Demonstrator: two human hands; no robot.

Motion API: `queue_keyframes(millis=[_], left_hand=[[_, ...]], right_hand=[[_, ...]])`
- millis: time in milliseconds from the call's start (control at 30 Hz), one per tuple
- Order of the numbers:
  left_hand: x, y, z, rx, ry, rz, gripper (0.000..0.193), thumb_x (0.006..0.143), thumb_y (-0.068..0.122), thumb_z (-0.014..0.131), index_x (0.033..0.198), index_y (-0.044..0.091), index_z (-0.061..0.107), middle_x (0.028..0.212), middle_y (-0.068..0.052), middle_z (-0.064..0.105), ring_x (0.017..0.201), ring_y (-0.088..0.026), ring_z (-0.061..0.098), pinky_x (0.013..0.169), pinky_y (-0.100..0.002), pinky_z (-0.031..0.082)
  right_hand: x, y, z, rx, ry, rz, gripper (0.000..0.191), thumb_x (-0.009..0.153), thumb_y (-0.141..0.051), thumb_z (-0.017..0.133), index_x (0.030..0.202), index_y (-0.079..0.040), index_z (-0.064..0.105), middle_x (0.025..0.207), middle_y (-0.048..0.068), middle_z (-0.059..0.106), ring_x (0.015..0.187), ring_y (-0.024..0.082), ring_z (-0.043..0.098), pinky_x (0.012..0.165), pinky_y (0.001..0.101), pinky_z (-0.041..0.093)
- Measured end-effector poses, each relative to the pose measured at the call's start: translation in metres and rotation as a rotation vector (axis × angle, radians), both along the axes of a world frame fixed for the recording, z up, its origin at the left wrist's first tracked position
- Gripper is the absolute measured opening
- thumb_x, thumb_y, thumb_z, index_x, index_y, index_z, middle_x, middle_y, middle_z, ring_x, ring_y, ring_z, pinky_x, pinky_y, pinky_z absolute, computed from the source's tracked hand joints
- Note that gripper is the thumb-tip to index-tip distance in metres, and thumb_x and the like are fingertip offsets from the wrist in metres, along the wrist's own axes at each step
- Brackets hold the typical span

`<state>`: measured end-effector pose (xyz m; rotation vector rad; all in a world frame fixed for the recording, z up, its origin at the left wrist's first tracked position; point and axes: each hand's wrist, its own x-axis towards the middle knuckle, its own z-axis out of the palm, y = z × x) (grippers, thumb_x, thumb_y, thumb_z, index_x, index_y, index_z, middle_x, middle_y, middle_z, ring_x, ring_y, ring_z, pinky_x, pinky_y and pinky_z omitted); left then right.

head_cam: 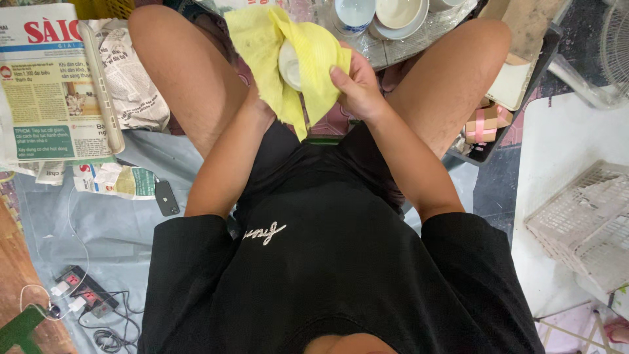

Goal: The person sits cross-legged on the floor and wipes various ceramic cups and bowls with a yellow cloth. They handle the items one at a time, wiping the exterior and interior surfaces before placing them back on the newspaper-covered floor.

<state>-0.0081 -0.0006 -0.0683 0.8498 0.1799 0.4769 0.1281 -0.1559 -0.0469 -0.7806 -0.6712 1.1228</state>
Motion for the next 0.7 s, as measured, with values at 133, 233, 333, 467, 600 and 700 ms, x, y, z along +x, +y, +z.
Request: queue_keyframes(millis=[133, 233, 333, 467, 600, 700], left_hand=[[-0.002, -0.006, 0.006, 0.076, -0.095, -0.086, 0.056, 0.094, 0.015, 0.085, 0.14, 0.003, 0.054, 0.132, -0.007, 0.063, 0.121, -0.015, 0.063, 0.107, -0.033, 0.052], [0.002, -0.011, 0.007, 0.229, -0.163, -0.067, 0.059, 0.093, 0.013, 0.087, 0.141, 0.004, 0.053, 0.133, -0.005, 0.062, 0.122, -0.013, 0.062, 0.108, -0.032, 0.051], [0.007, -0.016, 0.004, 0.352, -0.153, -0.06, 0.056, 0.092, 0.011, 0.088, 0.137, 0.005, 0.056, 0.127, -0.004, 0.064, 0.117, -0.011, 0.063, 0.104, -0.029, 0.052], [0.003, -0.02, -0.001, 0.353, 0.043, -0.034, 0.034, 0.103, 0.01, 0.08, 0.129, 0.001, 0.06, 0.117, -0.007, 0.07, 0.106, -0.01, 0.067, 0.095, -0.028, 0.056], [0.01, -0.018, -0.005, 0.428, 0.081, 0.018, 0.042, 0.102, 0.014, 0.077, 0.138, 0.0, 0.059, 0.125, -0.01, 0.07, 0.114, -0.015, 0.069, 0.1, -0.034, 0.059], [0.013, -0.017, -0.004, 0.173, 0.13, 0.006, 0.047, 0.105, 0.023, 0.067, 0.144, 0.002, 0.051, 0.135, -0.011, 0.066, 0.122, -0.019, 0.067, 0.106, -0.037, 0.058]], right_hand=[[0.004, 0.01, 0.001, -0.05, 0.118, -0.17, 0.034, 0.113, -0.019, 0.056, 0.141, 0.0, 0.054, 0.134, 0.013, 0.066, 0.12, 0.022, 0.067, 0.106, 0.0406, 0.056], [0.005, 0.015, 0.001, -0.174, 0.24, -0.314, 0.032, 0.108, -0.019, 0.058, 0.134, -0.001, 0.058, 0.128, 0.012, 0.069, 0.115, 0.023, 0.071, 0.101, 0.0404, 0.06], [0.006, 0.016, 0.0, -0.217, 0.243, -0.333, 0.027, 0.105, -0.02, 0.057, 0.126, -0.003, 0.062, 0.119, 0.011, 0.072, 0.105, 0.021, 0.073, 0.093, 0.0374, 0.062], [0.002, 0.015, -0.004, -0.1, -0.044, -0.2, 0.007, 0.112, -0.011, 0.067, 0.112, -0.008, 0.06, 0.103, 0.008, 0.072, 0.087, 0.015, 0.069, 0.076, 0.0321, 0.058], [-0.007, 0.019, -0.005, -0.125, -0.012, -0.233, 0.011, 0.115, -0.01, 0.068, 0.114, -0.001, 0.062, 0.105, 0.004, 0.069, 0.091, 0.01, 0.065, 0.081, 0.0274, 0.053], [-0.005, 0.018, -0.002, -0.163, 0.148, -0.209, 0.026, 0.112, -0.021, 0.058, 0.127, -0.001, 0.062, 0.118, 0.008, 0.072, 0.101, 0.014, 0.07, 0.09, 0.0311, 0.058]])
